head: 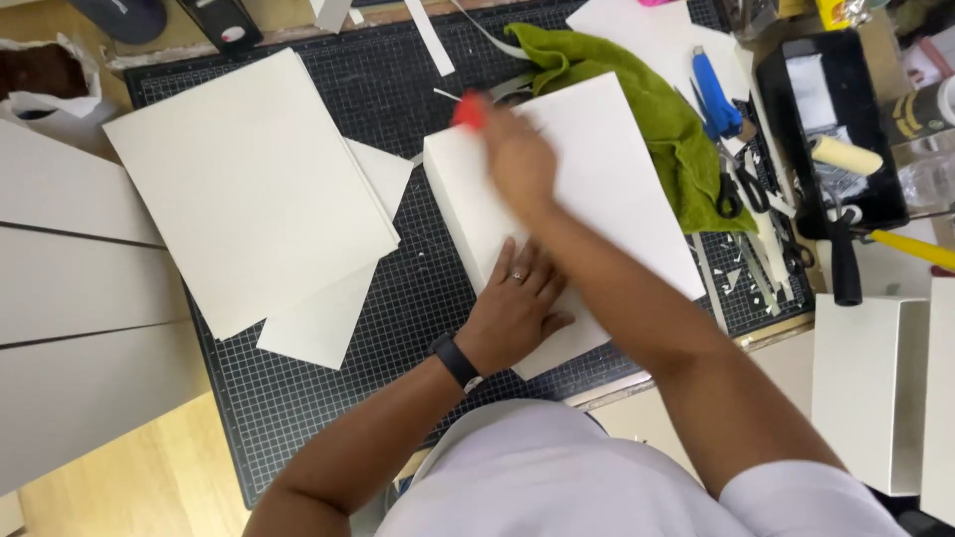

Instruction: Applying a white adhesive sheet to a box and smoothing it out using a squeegee tool on a cutting mat.

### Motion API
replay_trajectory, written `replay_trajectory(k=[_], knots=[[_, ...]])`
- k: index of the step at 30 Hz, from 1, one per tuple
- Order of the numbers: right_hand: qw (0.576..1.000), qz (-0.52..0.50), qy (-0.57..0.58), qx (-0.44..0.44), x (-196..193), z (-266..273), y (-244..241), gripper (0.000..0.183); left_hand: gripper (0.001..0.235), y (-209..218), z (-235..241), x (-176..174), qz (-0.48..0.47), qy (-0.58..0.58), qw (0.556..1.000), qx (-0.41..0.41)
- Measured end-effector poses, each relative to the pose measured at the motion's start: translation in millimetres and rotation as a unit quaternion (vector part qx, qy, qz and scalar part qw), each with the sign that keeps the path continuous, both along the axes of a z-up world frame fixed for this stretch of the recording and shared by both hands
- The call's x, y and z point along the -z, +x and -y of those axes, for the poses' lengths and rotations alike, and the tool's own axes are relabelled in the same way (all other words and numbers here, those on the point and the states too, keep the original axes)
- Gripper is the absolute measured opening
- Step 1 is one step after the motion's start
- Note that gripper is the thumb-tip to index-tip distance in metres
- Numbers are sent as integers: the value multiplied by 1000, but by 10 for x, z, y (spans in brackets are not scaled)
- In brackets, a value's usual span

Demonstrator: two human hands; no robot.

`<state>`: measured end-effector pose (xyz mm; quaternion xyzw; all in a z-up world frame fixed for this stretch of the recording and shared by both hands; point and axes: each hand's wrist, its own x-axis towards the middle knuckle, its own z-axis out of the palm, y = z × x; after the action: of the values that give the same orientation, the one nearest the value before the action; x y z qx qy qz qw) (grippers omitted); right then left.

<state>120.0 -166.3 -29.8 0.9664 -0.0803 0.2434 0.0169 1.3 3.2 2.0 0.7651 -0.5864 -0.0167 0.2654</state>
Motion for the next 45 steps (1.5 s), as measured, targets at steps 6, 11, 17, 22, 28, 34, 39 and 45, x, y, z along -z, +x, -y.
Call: replay_trajectory(k=[6,11,17,22,28,34,39,45], knots=[[952,68,78,289,622,1419,353,18,73,-18,1,-166,85,15,995,-42],[999,22,18,29,-36,90,72,35,67,20,-8,-109,21,-24,999,-15],[975,79,49,199,349,1000,233,39,77,-77,26,-166,114,54,990,-72],[997,-44,42,-38,-123,-260,-72,46,71,-47,86,-176,7,52,997,-62],[998,-16,-33,-47,-244,350,-293,42,83,-230,67,-258,41,143,987,-58],[962,-59,-18,-266,-182,149,-221,32,82,-435,11,-250,24,138,986,-93],[962,-42,-10,-269,-226,111,-291,21,78,-671,39,-348,-4,127,983,-132],[935,-33,-59,-349,-192,141,22,21,84,-813,223,-399,-4,107,972,-208]])
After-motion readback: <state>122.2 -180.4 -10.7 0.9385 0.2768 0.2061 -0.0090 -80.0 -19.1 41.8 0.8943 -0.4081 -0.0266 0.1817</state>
